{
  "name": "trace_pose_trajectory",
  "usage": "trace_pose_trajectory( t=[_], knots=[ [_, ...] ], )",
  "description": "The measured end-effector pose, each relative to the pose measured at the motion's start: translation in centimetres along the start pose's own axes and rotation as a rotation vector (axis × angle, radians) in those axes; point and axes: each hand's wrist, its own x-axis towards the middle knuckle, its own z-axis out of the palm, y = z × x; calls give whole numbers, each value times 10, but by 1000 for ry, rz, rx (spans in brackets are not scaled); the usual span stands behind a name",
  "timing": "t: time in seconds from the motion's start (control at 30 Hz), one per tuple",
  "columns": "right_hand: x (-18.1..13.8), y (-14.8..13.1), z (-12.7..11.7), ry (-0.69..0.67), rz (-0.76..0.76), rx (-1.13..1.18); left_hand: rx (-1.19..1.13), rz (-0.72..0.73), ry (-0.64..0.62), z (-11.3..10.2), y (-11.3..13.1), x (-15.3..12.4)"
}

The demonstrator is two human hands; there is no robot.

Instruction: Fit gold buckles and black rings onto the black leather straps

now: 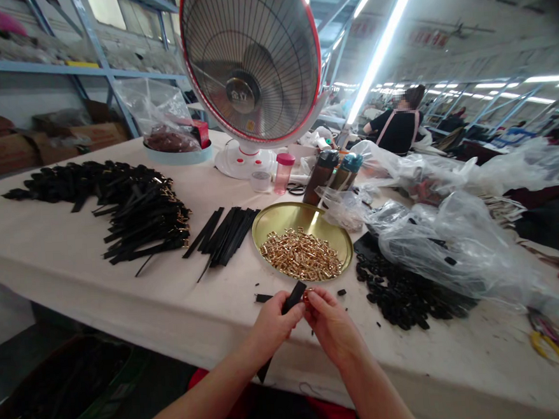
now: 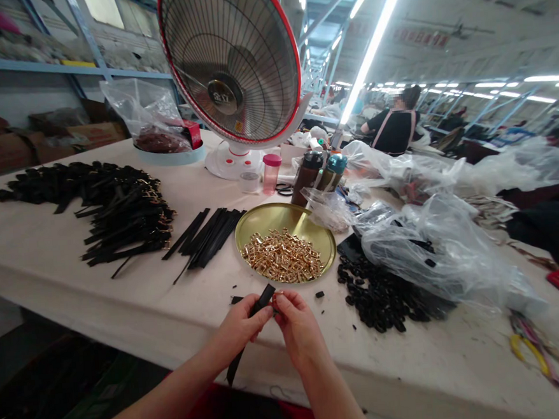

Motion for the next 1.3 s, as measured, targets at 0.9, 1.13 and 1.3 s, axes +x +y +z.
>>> trace_pose_trajectory(
  t=[0.9, 1.13, 1.3],
  knots=[
    [-43, 17, -17, -105, 196, -30, -106, -117, -197, -1, -2, -17],
    [-44, 23, -22, -93, 77, -265, 33, -165, -221, -6, -2, -18],
    [-44, 24, -24, -81, -133, -379, 117, -150, -226, -8, -1, -19]
  ],
)
